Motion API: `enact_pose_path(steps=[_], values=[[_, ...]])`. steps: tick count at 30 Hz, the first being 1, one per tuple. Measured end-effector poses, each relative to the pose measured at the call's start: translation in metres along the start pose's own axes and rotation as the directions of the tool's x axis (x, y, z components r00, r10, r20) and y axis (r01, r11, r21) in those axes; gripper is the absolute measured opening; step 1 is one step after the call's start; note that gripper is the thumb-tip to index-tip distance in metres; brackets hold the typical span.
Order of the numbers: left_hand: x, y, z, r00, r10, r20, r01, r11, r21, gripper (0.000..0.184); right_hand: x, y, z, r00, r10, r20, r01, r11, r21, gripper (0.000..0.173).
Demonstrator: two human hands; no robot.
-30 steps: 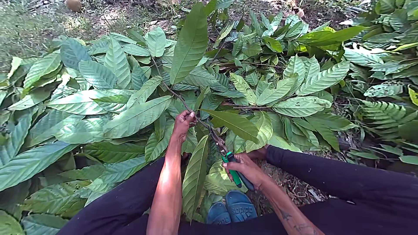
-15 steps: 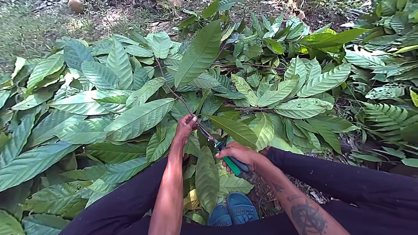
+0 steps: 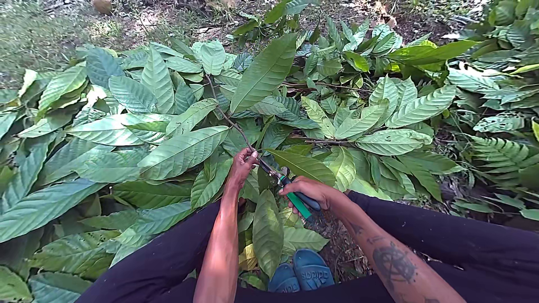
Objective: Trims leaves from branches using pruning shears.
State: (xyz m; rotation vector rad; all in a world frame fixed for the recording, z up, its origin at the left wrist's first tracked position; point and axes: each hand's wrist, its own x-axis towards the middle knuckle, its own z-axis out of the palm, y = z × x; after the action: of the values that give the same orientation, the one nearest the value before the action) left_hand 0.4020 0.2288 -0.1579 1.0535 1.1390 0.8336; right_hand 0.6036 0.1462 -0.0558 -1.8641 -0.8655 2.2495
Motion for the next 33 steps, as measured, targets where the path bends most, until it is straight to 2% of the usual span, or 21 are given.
enact_pose_path(steps=[10,17,33], values=[[0.002,-0.004,-0.002,0.999,-0.041,0.034,0.041,0.999,0.018,0.015,0.007,0.009,-0.004,0.999,-0.035,0.000,0.035,0.999,-0.034,0.024],[0.002,-0.007,-0.002,0.998,-0.036,0.045,0.035,0.999,0.016,0.015,0.007,0.011,-0.014,0.994,-0.023,0.107,0.020,0.999,0.030,0.025],[0.001,-0.006,-0.006,0.995,-0.066,0.073,0.066,0.998,0.005,0.017,0.009,0.012,-0.006,0.993,-0.106,-0.059,0.095,0.981,-0.169,0.022]])
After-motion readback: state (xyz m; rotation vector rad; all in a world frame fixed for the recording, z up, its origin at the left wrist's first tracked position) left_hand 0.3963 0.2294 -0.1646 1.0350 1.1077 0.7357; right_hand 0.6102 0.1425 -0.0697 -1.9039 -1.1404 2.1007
